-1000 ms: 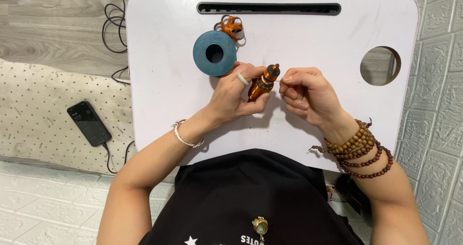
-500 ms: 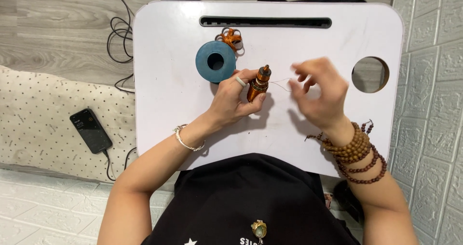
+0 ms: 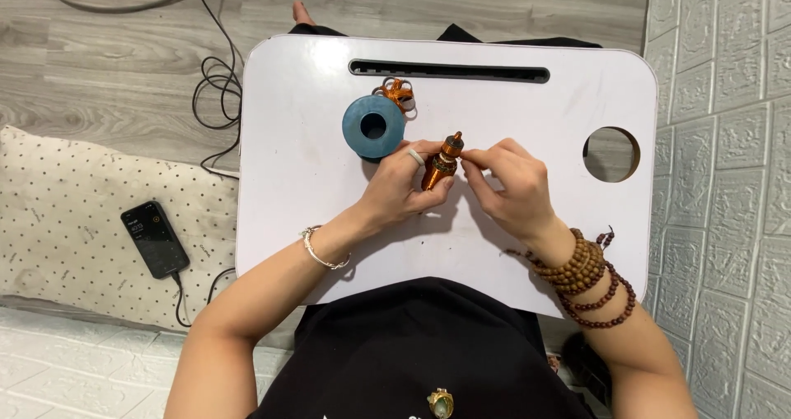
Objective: Manually winding thin copper wire around a small tiered cylindrical component on a small table.
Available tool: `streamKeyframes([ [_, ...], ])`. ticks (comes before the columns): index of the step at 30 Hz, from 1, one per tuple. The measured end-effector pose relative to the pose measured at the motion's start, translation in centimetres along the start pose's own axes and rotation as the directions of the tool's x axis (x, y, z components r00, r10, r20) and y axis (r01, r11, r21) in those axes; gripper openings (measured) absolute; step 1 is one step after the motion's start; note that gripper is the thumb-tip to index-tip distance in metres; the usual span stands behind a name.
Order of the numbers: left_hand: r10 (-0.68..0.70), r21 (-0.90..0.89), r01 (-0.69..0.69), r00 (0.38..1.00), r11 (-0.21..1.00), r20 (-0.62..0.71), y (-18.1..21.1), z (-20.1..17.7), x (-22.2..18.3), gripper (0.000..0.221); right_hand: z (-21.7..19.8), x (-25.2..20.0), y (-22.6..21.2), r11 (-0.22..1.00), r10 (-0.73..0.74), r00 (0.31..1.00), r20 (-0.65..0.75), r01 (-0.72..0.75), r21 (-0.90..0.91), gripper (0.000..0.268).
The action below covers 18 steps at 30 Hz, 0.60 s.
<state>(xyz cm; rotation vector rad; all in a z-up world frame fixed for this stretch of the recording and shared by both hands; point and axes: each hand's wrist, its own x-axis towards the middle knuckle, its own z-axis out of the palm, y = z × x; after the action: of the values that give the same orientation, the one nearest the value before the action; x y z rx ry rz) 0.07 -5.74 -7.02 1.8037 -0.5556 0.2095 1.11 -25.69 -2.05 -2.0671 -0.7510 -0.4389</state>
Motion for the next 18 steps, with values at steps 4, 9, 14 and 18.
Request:
streamKeyframes([
  [4, -0.008, 0.012, 0.008, 1.0, 1.0, 0.013, 0.0, -0.1, 0.1, 0.044, -0.6, 0.0, 0.1, 0.946, 0.213, 0.97, 0.114, -0.234, 0.225, 0.009],
  [9, 0.038, 0.069, -0.041, 0.998, 0.997, 0.045, 0.5, -0.2, 0.3, 0.044, -1.1, 0.0, 0.7, 0.556, 0.496, 0.771, 0.399, -0.635, 0.536, 0.015],
  [14, 0.021, 0.088, -0.026, 0.998, 0.996, 0.063, -0.1, -0.1, 0.0, 0.044, -1.0, -0.5, 1.3, 0.332, 0.505, 0.67, 0.544, -0.733, 0.594, 0.016],
  [18, -0.008, 0.081, 0.001, 0.996, 0.997, 0.091, -0.3, -0.2, -0.1, 0.044, -0.6, -0.8, 1.5, 0.123, 0.555, 0.571, 0.605, -0.776, 0.619, 0.016],
])
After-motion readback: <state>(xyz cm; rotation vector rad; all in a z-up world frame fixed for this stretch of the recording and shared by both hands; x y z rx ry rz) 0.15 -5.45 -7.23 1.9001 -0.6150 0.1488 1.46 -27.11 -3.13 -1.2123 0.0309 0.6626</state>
